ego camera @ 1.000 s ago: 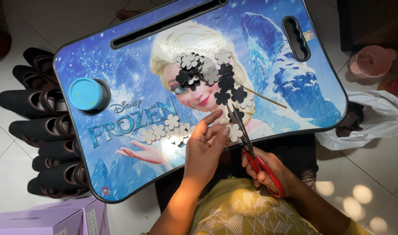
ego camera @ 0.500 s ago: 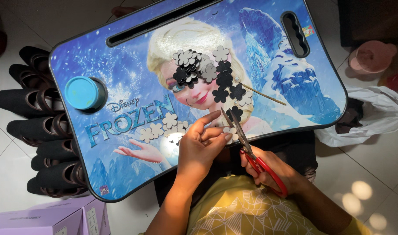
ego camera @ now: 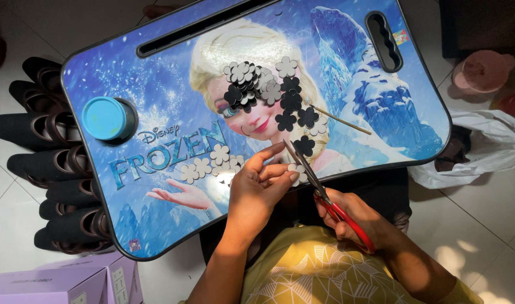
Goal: The person sits on the floor with a Frozen-themed lap desk and cuts small flower-shaped pieces from white and black sheet material using red-handled scissors. They cut one flower at a time and place the finished flower shapes onto a growing pile on the desk.
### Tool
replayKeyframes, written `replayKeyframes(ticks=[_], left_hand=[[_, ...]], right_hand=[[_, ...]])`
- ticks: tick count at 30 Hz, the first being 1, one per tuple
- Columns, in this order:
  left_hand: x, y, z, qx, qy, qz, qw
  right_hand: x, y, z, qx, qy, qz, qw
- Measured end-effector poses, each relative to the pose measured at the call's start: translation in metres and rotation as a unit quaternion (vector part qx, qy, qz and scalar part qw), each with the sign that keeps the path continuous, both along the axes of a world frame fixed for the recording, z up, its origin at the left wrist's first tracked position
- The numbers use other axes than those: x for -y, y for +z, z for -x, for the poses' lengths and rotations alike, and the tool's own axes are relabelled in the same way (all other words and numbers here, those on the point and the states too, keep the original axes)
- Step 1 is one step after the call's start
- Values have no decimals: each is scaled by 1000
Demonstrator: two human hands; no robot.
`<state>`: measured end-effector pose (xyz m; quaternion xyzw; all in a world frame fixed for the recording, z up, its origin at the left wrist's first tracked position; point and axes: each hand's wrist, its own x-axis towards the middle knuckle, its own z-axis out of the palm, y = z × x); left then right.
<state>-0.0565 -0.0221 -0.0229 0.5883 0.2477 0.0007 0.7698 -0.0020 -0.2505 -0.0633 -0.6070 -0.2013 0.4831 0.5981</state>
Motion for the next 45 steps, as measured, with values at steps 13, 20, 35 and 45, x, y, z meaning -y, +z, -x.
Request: replayKeyframes(ticks=[13,20,35,45], left_hand=[[-9,3,0,2,-37,7,999],[-11,7,0,-6,-48,-24,999],[-18,9,1,-17,-73,-1,997],[-22,11,2,-9,-75,-8,997]], right_hand=[[-1,6,-8,-26,29,54,998],[-1,5,-10,-41,45,77,995],[12,-18,-13,-45,56,64,995],[22,-24,-19,-29,44,77,996]])
